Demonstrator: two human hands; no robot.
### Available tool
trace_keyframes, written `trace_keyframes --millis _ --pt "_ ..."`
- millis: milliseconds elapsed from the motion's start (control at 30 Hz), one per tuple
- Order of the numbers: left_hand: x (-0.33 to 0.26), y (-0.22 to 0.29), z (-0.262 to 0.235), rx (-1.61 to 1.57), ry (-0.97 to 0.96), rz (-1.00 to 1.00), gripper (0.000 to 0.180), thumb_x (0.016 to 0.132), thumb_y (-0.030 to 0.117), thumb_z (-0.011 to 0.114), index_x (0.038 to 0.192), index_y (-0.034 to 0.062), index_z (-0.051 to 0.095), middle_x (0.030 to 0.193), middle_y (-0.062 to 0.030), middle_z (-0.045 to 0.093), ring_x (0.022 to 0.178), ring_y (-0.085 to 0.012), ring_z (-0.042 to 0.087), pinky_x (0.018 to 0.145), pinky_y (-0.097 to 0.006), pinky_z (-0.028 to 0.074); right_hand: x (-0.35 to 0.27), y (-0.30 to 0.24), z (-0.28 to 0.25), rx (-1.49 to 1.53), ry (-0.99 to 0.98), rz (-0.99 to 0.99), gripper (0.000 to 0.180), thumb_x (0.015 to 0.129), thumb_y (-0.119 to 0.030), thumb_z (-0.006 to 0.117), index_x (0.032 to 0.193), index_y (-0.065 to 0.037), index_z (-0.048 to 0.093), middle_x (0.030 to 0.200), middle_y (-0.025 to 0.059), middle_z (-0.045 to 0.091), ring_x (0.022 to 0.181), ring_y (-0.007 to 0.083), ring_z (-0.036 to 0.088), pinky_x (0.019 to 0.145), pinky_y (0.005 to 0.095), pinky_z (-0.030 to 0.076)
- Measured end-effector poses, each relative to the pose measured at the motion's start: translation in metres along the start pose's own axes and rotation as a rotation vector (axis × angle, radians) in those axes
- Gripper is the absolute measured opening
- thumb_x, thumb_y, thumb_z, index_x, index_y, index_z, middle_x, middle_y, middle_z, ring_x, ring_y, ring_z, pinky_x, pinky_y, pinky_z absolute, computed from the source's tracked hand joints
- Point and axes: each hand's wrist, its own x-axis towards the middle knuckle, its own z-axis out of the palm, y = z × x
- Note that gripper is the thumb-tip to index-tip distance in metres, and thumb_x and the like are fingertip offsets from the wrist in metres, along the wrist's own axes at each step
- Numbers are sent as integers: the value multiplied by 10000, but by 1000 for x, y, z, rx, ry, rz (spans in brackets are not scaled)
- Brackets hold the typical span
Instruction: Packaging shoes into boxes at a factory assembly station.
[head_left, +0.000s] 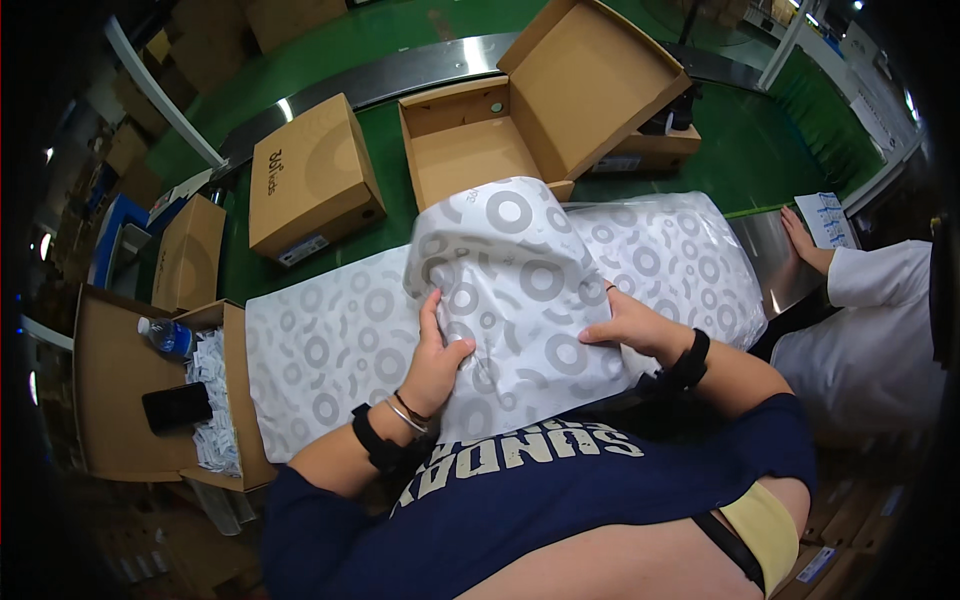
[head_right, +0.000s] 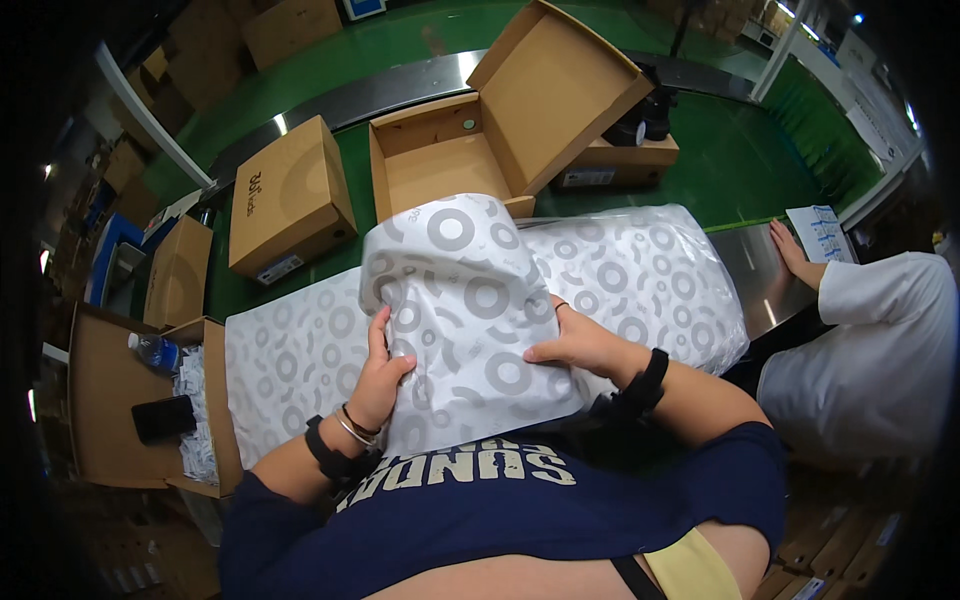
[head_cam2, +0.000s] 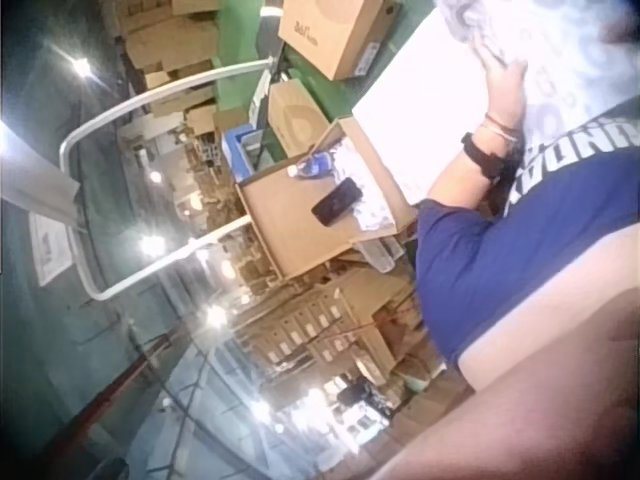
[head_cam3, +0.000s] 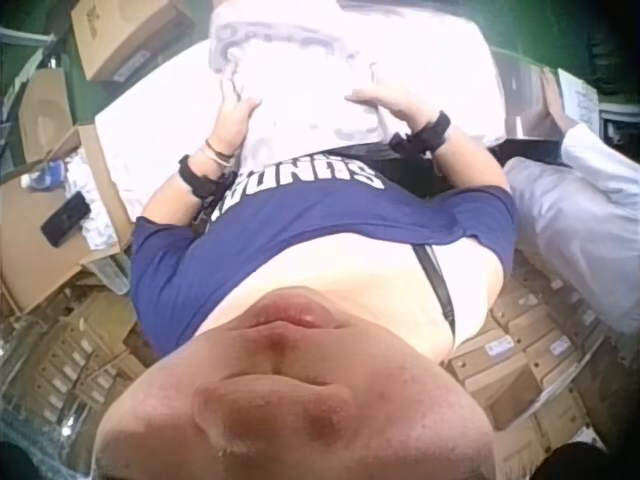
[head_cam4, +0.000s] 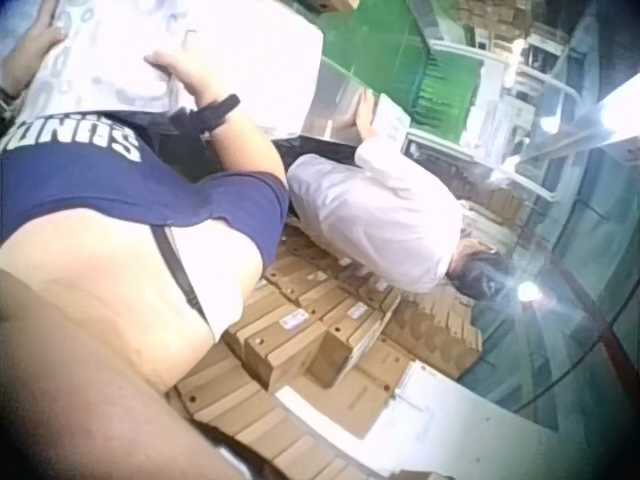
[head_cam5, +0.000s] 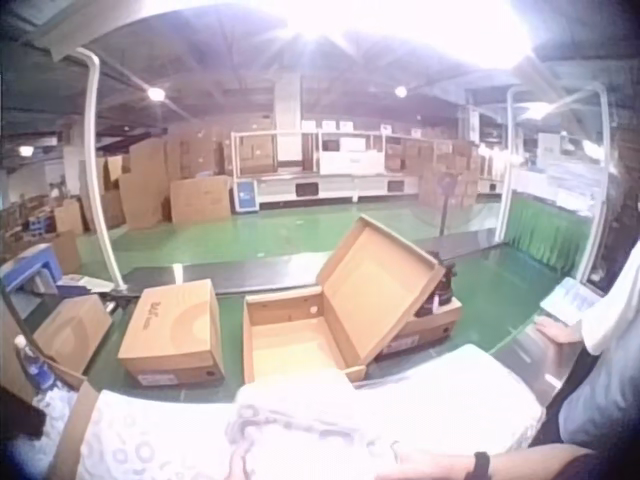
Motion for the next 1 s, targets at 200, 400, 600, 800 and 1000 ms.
trace_keyframes --millis 200,400,600,800,1000 --pt "37 71 -8 -321 -103 144 719 702 56 425 1350 76 115 1300 -141 310 1152 -251 403 966 -341 351 22 -60 8 91 162 -154 709 667 -48 651 1263 21 273 1143 124 479 1029 185 492 877 297 412" --pt "218 102 -41 -505 -180 30 367 786 163 448 1115 0 462 1012 -126 570 880 -223 579 786 -332 472 141 -156 -52 265 237 -66 231 805 -110 549 950 70 556 802 108 631 645 170 621 602 287 515" --pt "328 -24 -157 867 661 20 501 752 87 450 1221 -70 371 967 -220 566 883 -335 569 786 -375 459 227 -113 -15 -645 394 -319 441 767 -187 612 1102 75 494 961 194 602 844 260 602 735 312 475" --pt "209 62 -129 1310 336 736 590 644 40 570 1215 14 424 1088 -219 540 1009 -356 514 848 -395 431 127 -76 -33 -1073 338 -702 506 727 -191 635 1146 47 481 1033 221 550 1008 337 501 878 353 395" --pt "44 90 -358 1438 973 184 247 809 237 518 853 17 620 835 -209 596 782 -363 577 657 -392 451 59 -45 -66 -1144 248 -347 452 740 -195 630 1121 18 517 1077 199 545 1015 319 508 883 344 401"
